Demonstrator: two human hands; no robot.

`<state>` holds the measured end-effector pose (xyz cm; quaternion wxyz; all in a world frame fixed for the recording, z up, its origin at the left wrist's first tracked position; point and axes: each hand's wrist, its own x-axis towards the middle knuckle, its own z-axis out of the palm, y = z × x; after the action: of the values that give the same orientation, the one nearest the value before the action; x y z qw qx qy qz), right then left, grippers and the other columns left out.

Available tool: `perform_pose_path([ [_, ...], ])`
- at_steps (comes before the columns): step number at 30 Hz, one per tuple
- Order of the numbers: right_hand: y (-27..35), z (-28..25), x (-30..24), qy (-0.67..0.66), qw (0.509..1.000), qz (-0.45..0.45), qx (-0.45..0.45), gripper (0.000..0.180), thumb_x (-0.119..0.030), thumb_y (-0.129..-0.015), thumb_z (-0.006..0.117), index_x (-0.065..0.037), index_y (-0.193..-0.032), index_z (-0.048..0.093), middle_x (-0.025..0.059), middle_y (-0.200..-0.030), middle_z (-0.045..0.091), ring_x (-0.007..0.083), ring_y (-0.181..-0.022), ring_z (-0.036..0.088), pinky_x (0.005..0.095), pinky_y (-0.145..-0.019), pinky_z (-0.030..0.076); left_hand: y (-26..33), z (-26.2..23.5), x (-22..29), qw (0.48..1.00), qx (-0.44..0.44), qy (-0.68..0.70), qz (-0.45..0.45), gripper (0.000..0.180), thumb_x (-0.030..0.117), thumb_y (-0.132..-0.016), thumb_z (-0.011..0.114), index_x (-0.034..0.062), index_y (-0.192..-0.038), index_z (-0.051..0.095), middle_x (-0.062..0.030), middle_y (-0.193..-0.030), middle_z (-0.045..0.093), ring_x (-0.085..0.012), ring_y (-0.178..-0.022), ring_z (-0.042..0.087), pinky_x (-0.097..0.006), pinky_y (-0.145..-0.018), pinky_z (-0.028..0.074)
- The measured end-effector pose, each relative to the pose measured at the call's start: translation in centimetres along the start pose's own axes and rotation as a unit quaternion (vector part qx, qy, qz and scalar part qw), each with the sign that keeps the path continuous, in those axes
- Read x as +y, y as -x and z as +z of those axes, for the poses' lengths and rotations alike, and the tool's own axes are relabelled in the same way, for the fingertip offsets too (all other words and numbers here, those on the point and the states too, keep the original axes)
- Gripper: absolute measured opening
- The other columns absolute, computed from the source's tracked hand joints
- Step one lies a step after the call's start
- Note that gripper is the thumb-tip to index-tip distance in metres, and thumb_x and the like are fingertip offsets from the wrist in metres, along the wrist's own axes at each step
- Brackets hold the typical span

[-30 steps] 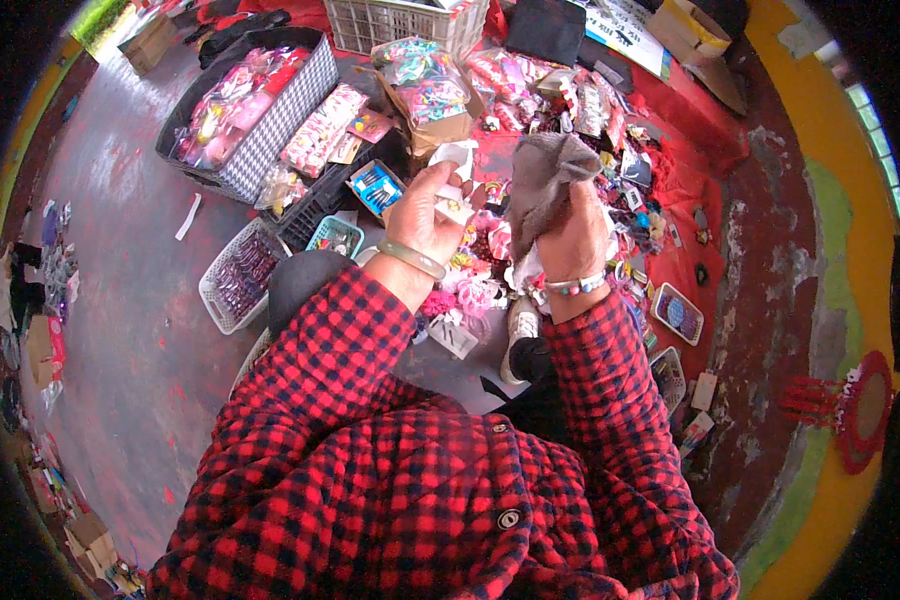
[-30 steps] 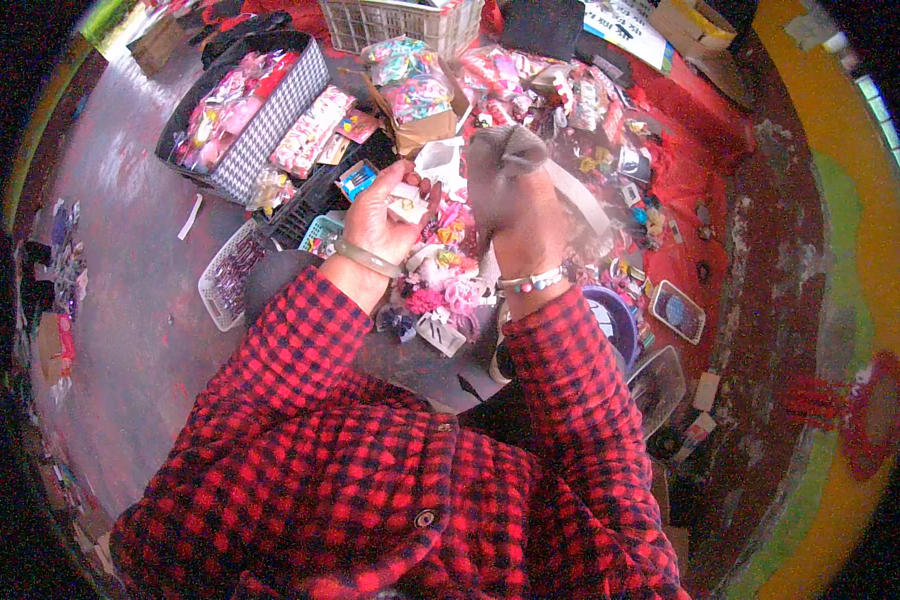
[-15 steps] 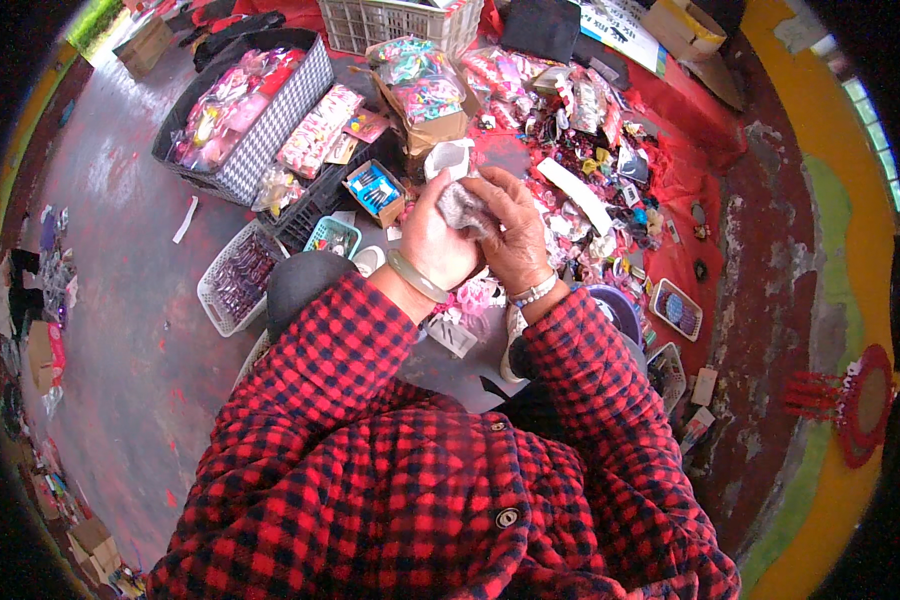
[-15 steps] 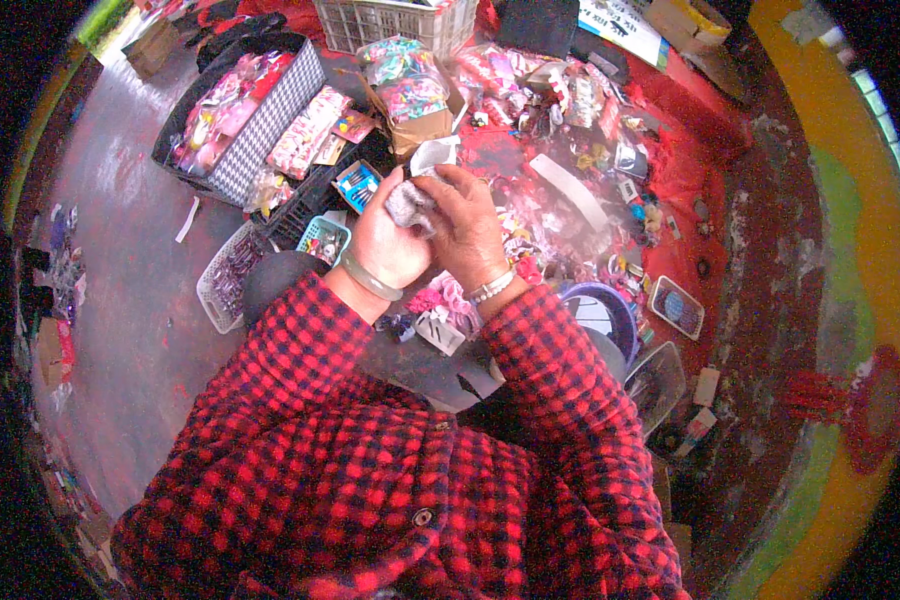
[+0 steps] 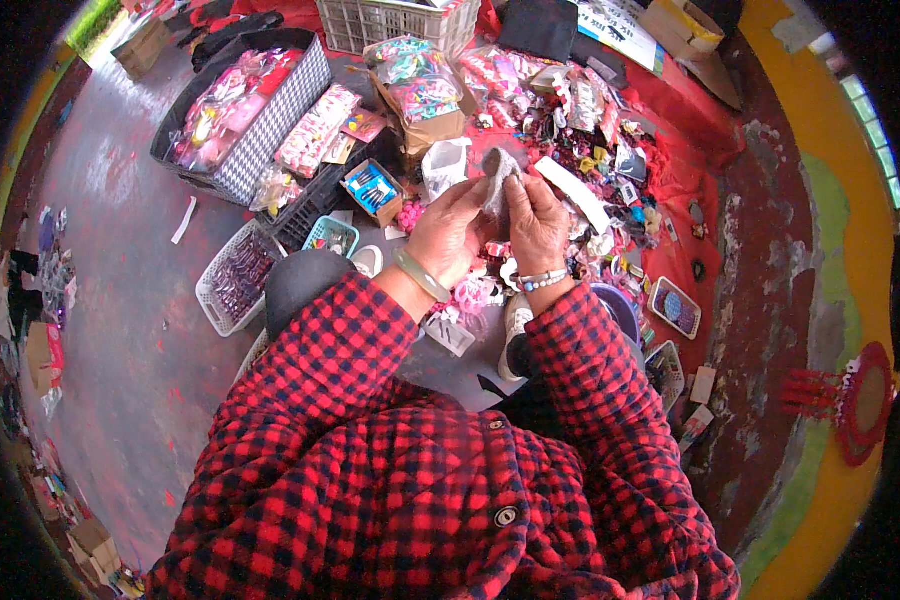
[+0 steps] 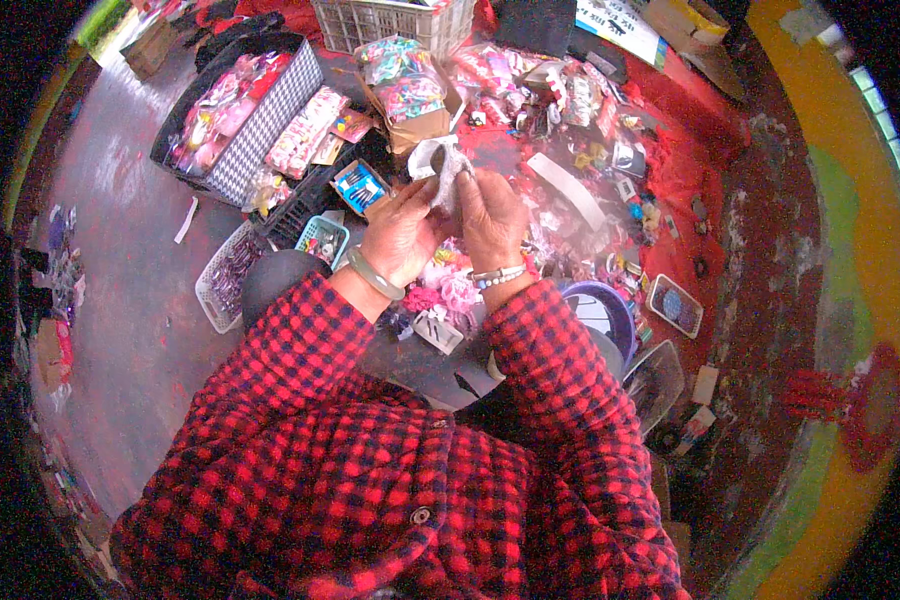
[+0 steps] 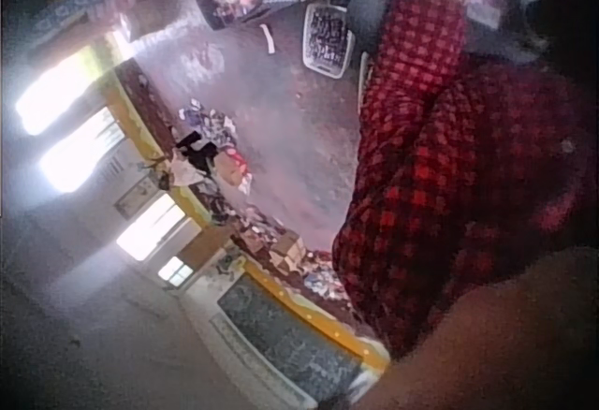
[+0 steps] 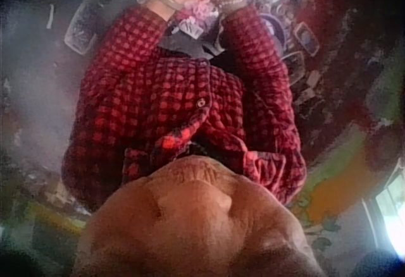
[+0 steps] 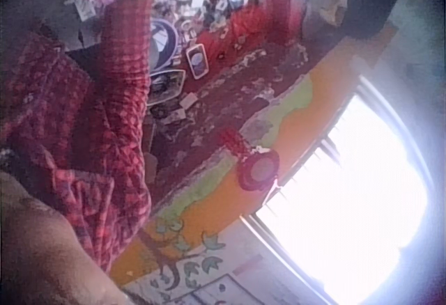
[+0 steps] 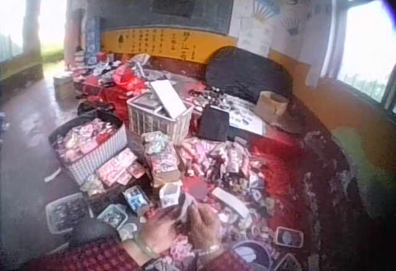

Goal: The person sorts through a pile of hair accessories on the floor, picking up a white cardboard strip with attached clips and placing small decorative items into plastic bags.

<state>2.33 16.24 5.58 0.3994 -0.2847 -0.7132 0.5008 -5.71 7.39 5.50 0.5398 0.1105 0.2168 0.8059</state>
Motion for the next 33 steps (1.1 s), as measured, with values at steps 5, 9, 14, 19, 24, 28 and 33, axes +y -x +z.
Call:
perform_pose_path([
  [5, -0.3, -0.1, 0.4, 0.116, 0.990, -0.083, -0.012, 0.020, -0.016, -0.085, 0.051, -0.001, -0.093, 0.060, 0.0107, -0.081, 0.061, 0.0178, -0.075, 0.058, 0.0293, -0.067, 0.045, 0.0, -0.9, -0.4, 1.000, -0.020, -0.008, 0.022, 0.027, 0.018, -0.086, 0.051, 0.0058, -0.110, 0.051, -0.0049, -0.103, 0.055, -0.0174, -0.093, 0.053, -0.036, -0.083, 0.043],
  [9, -0.2, -0.2, -0.4, -0.131, 0.984, 0.110, -0.051, 0.024, -0.017, -0.087, 0.046, 0.000, -0.100, 0.058, 0.0092, -0.092, 0.061, 0.0161, -0.083, 0.057, 0.0289, -0.072, 0.045, -0.2, -0.5, 0.2, 0.998, 0.044, -0.043, 0.023, 0.025, 0.011, -0.086, 0.047, 0.0046, -0.110, 0.050, -0.0057, -0.102, 0.055, -0.0173, -0.093, 0.052, -0.032, -0.084, 0.044],
  [14, -0.4, -0.2, -0.4, -0.382, 0.902, 0.177, -0.095, 0.031, -0.023, -0.089, 0.041, -0.002, -0.109, 0.053, 0.0062, -0.099, 0.059, 0.0156, -0.087, 0.056, 0.0273, -0.077, 0.044, -0.4, -0.1, 0.6, 0.997, 0.075, 0.024, 0.000, 0.025, 0.007, -0.086, 0.045, 0.0033, -0.111, 0.050, -0.0066, -0.102, 0.055, -0.0186, -0.092, 0.053, -0.032, -0.085, 0.043],
  [19, 0.1, 0.2, 1.3, -0.225, 0.962, 0.095, -0.124, 0.034, -0.025, -0.090, 0.039, -0.003, -0.113, 0.051, 0.0069, -0.105, 0.056, 0.0158, -0.095, 0.053, 0.0269, -0.083, 0.041, -0.6, 0.1, 0.6, 0.997, 0.057, 0.044, 0.001, 0.025, 0.011, -0.087, 0.046, 0.0036, -0.111, 0.049, -0.0070, -0.105, 0.054, -0.0189, -0.096, 0.053, -0.034, -0.086, 0.043],
  [24, 0.3, 0.7, 1.1, -0.222, 0.958, 0.114, -0.140, 0.035, -0.023, -0.090, 0.040, -0.004, -0.118, 0.048, 0.0080, -0.111, 0.052, 0.0145, -0.102, 0.049, 0.0258, -0.088, 0.038, -0.2, -0.4, 0.1, 0.999, 0.029, -0.019, 0.020, 0.027, 0.010, -0.085, 0.050, 0.0045, -0.112, 0.049, -0.0065, -0.107, 0.054, -0.0189, -0.097, 0.052, -0.036, -0.084, 0.044],
  [28, 0.3, 0.4, 1.0, -0.267, 0.945, 0.149, -0.115, 0.034, -0.023, -0.089, 0.044, -0.005, -0.117, 0.049, 0.0067, -0.107, 0.054, 0.0132, -0.099, 0.050, 0.0257, -0.085, 0.040, 0.0, 0.4, 0.1, 0.999, 0.008, -0.040, 0.003, 0.029, 0.008, -0.084, 0.051, 0.0050, -0.113, 0.048, -0.0065, -0.107, 0.054, -0.0192, -0.097, 0.052, -0.037, -0.085, 0.044],
  [33, 0.0, 0.6, -0.9, -0.390, 0.893, 0.194, -0.109, 0.034, -0.025, -0.088, 0.045, -0.004, -0.115, 0.050, 0.0068, -0.106, 0.056, 0.0152, -0.093, 0.054, 0.0271, -0.080, 0.043, -0.1, 0.1, 0.4, 0.997, 0.027, 0.064, -0.038, 0.028, 0.008, -0.085, 0.049, 0.0059, -0.114, 0.048, -0.0072, -0.108, 0.054, -0.0204, -0.098, 0.053, -0.036, -0.084, 0.044],
])
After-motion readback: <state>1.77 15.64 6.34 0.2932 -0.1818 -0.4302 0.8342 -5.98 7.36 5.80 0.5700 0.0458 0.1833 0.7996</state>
